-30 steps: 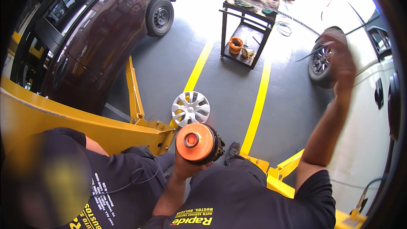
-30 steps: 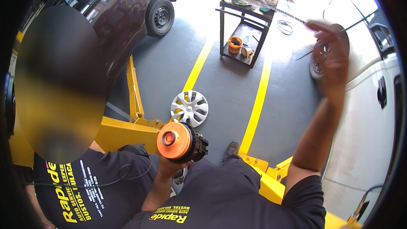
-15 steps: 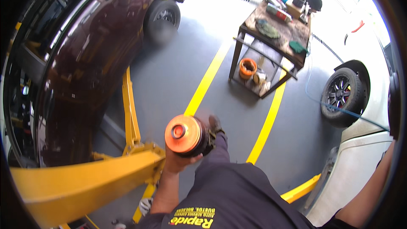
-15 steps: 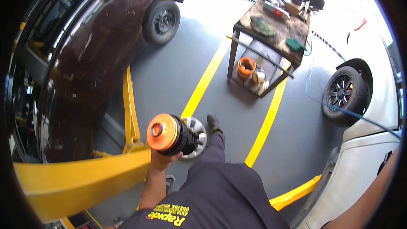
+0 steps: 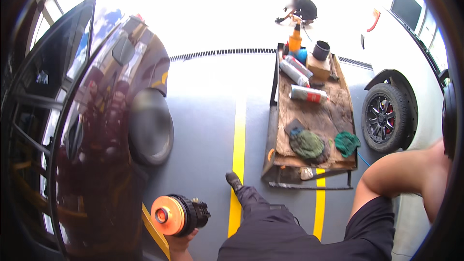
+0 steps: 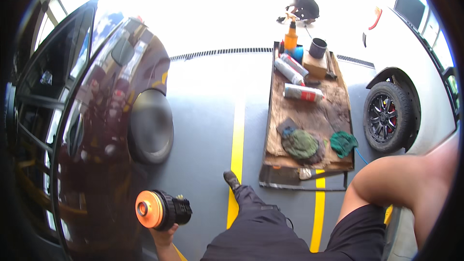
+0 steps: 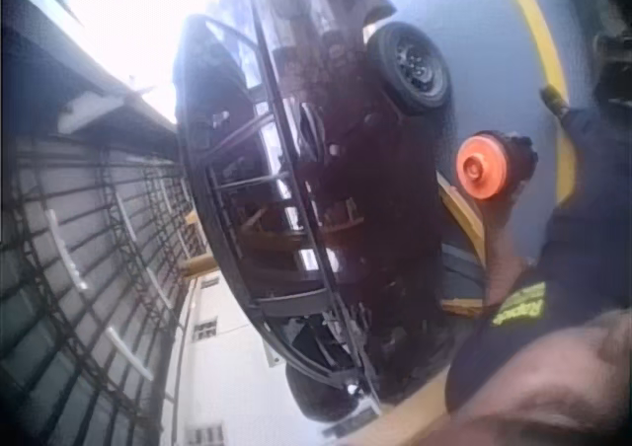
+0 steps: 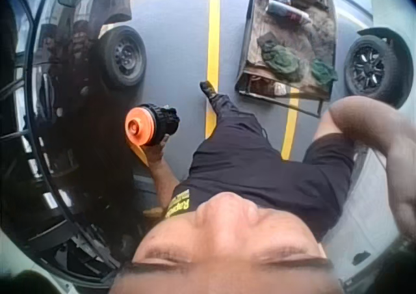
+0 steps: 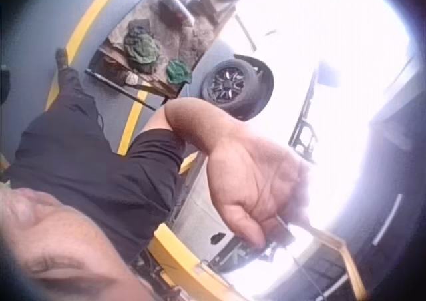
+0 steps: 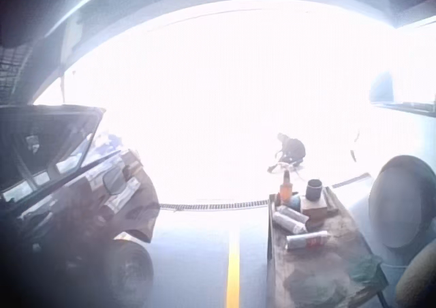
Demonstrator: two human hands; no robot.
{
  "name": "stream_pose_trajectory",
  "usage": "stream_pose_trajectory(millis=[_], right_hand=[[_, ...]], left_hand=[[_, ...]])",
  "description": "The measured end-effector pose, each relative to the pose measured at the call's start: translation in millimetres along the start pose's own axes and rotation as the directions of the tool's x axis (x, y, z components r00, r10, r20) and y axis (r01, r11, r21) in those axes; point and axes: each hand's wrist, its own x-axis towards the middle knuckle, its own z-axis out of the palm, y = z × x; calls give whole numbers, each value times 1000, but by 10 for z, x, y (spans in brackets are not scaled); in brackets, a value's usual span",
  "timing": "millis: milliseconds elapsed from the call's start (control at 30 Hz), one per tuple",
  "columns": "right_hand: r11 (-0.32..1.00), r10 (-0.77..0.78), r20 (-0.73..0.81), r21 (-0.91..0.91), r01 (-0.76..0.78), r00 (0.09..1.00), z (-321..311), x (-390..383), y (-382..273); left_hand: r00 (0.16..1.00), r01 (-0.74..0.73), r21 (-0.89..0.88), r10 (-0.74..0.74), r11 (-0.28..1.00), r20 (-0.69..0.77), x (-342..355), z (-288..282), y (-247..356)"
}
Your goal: The person carries a cylindrical car part and a piece of paper through a garage, then places the paper on a car hood. The person picks up a black mechanical component, wipes it with a cloth, and installs it into the engine bay of a car.
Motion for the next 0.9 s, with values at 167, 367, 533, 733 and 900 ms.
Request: stream_pose_trajectory(millis=[167,367,533,733,900], right_hand=[[422,806,353,222,-879,476,3029,-2282,762],[512,-137,980,-52,-857,-141,5445,-2235,340],[173,403,914,-132,-976,-52,6970,-2507,1893],[-363,735,101,-777,-515,-671,7424,-4328,2769],[-322,-113,370,-892,-319,-922,6889,-4733,1690]], left_hand=[[999,8,83,-5,997,-39,1887,-442,-338],[1000,11,40,-10,999,-25,4182,-945,-658],[1000,12,60,-11,998,-23,6121,-1300,-1323],[962,-7,132,-29,991,272,8736,-1136,-1712],[829,152,-51,-99,987,550,10939,-214,-1807]])
